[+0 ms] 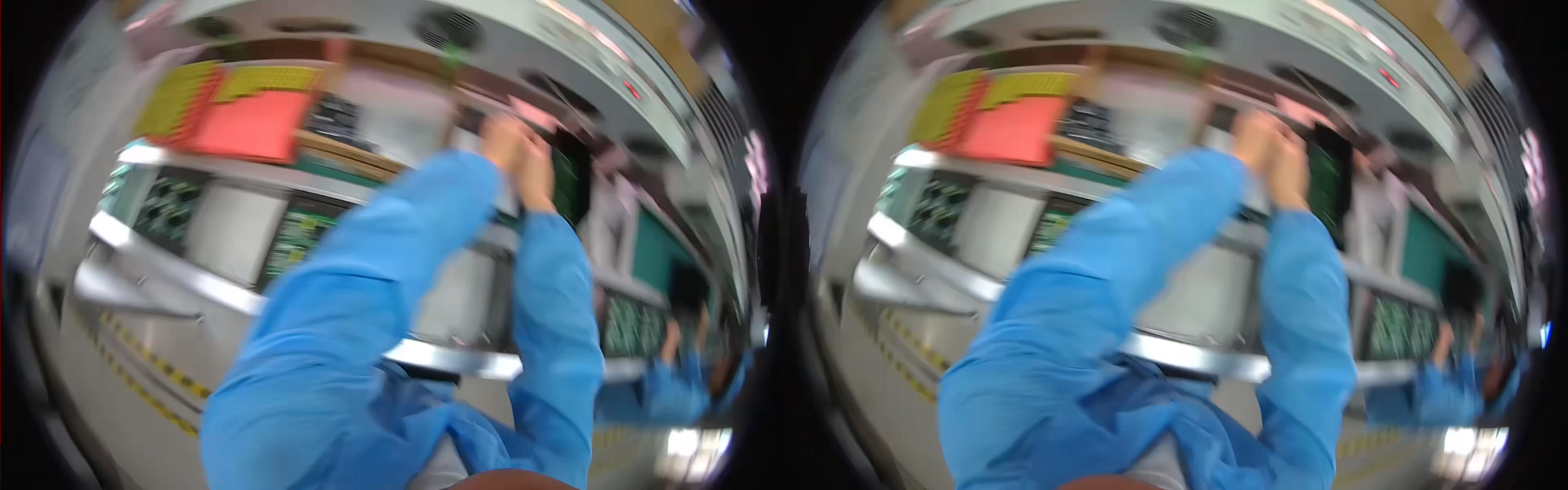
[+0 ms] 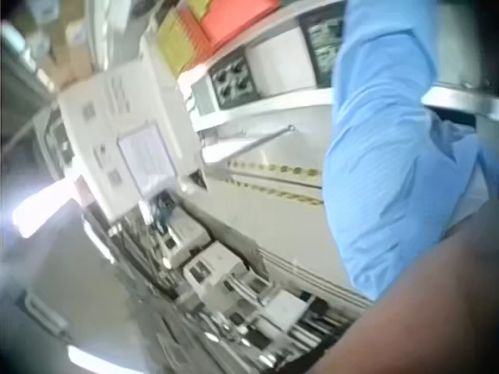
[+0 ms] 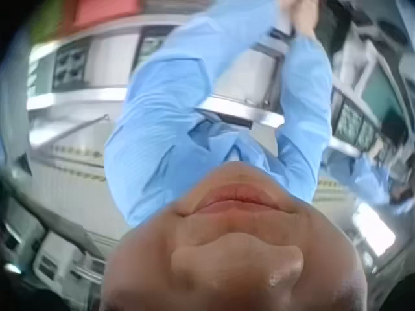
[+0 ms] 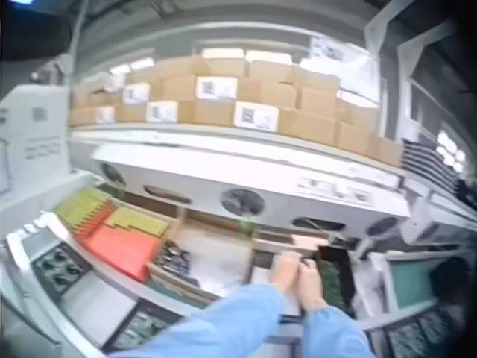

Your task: Assembling small electronic components onto printed circuit boards at a manual assembly station on a production line.

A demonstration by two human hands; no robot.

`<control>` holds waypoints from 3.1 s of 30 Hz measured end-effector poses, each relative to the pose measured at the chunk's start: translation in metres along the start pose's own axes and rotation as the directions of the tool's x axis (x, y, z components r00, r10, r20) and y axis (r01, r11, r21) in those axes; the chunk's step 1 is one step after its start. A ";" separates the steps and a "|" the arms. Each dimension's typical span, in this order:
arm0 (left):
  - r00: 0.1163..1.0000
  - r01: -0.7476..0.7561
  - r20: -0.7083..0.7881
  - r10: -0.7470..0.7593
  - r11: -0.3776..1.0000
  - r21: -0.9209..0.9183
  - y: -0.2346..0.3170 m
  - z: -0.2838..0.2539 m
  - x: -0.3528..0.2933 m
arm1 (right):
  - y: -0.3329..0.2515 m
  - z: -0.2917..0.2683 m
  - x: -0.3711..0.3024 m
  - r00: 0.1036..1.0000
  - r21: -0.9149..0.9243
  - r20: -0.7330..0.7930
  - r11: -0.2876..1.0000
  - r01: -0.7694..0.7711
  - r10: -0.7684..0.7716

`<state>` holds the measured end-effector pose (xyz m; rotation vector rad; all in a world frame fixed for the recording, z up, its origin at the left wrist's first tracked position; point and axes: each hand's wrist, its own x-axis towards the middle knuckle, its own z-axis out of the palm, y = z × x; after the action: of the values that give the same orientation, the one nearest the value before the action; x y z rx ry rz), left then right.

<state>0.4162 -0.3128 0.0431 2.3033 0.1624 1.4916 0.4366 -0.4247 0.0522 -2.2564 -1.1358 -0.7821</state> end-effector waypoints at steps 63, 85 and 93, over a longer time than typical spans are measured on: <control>0.242 -0.095 0.913 0.327 0.945 -0.313 0.190 -0.010 -0.110 | 0.170 -0.201 -0.243 0.887 0.039 0.417 0.971 -0.235 0.198; 0.343 0.163 0.865 0.367 0.883 -0.440 0.211 -0.054 -0.113 | 0.158 -0.237 -0.300 0.876 0.407 0.352 0.789 -0.460 0.330; 0.285 0.140 0.894 0.345 0.908 -0.395 0.219 -0.057 -0.139 | 0.148 -0.244 -0.301 0.842 0.431 0.428 0.744 -0.511 0.330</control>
<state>0.2811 -0.5412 0.0283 2.4131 -0.6158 -0.1341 0.3461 -0.8259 -0.0030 -2.0628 -0.7734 0.1064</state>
